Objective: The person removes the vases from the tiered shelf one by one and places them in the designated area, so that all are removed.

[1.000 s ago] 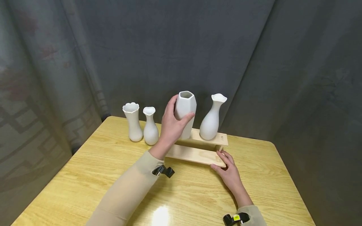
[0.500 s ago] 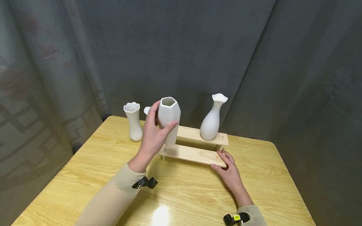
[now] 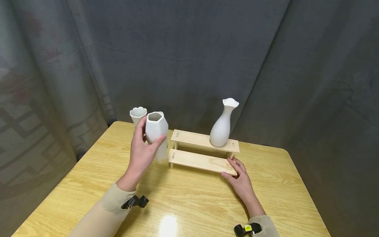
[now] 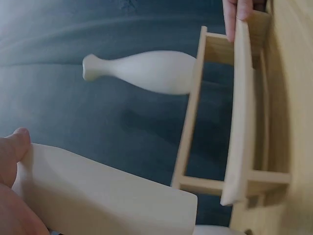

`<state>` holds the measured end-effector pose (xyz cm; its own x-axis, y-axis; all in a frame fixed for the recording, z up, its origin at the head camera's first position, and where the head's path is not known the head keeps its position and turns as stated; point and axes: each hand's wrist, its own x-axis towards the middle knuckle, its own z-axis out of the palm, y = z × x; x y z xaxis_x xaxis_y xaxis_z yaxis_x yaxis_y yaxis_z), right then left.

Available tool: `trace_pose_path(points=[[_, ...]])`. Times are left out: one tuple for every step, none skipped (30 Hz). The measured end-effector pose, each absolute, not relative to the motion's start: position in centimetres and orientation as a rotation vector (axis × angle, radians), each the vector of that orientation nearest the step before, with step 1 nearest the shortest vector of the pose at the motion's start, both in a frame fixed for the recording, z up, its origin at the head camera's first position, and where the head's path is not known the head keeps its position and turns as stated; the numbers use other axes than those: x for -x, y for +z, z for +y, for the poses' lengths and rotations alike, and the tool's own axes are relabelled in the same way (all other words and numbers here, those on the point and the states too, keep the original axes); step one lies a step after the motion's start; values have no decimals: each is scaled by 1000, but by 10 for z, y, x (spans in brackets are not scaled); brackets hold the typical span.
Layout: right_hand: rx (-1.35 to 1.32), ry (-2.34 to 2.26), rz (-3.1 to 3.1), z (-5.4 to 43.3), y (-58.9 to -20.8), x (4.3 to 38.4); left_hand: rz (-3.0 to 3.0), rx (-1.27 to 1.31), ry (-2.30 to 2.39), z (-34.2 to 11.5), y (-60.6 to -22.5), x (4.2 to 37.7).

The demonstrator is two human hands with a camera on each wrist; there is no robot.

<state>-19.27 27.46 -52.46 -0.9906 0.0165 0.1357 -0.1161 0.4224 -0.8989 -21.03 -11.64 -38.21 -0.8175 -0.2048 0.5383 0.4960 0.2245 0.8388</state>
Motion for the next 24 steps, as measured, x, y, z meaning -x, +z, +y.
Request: trace_pose_path(points=[[-89,1621,-2545,275,-525,193,-1942,257,-1644,-118,-385,211],[-89,1619,-2546,275,-525,192,-1934,248,-1647,-119,-387,211],[-88,1616,-2549,276,-525,192,-1930,241,-1643,-120,-390,212],[-89,1615,-2550,276,-525,192,-1926,235,-1643,-121,-393,212],[-89,1614,-2552,277,-525,191,-1925,228,-1639,-122,-395,213],[-86,1612,-2556,277,-525,191,-1922,224,-1639,-122,-397,214],[-85,1608,-2560,277,-525,190,-1924,217,-1636,-123,-399,214],[-84,1606,-2562,277,-525,190,-1926,210,-1634,-123,-402,215],[-82,1604,-2564,277,-525,189,-1931,204,-1632,-124,-404,216],[-81,1602,-2565,277,-525,189,-1936,198,-1630,-124,-407,217],[-81,1602,-2565,277,-525,189,-1939,193,-1628,-125,-409,219],[-80,1601,-2565,277,-524,189,-1942,187,-1625,-125,-411,220],[-80,1599,-2565,277,-524,189,-1946,181,-1623,-125,-414,221],[-82,1601,-2563,277,-524,189,-1948,177,-1622,-125,-416,223],[-82,1603,-2561,277,-524,189,-1951,173,-1621,-126,-418,224],[-85,1605,-2559,277,-524,189,-1953,169,-1620,-126,-420,225],[-87,1608,-2557,277,-524,189,-1956,166,-1618,-126,-422,226],[-90,1610,-2556,277,-523,189,-1960,163,-1618,-126,-424,227],[-93,1612,-2554,277,-523,189,-1963,161,-1618,-126,-426,228],[-93,1614,-2554,277,-523,189,-1967,159,-1619,-126,-428,228],[-92,1613,-2554,277,-523,189,-1972,155,-1617,-126,-430,230],[-94,1614,-2554,277,-523,188,-1975,152,-1617,-126,-432,231],[-94,1615,-2554,278,-523,188,-1979,148,-1617,-126,-433,232],[-94,1617,-2553,277,-523,187,-1983,143,-1618,-126,-435,233]])
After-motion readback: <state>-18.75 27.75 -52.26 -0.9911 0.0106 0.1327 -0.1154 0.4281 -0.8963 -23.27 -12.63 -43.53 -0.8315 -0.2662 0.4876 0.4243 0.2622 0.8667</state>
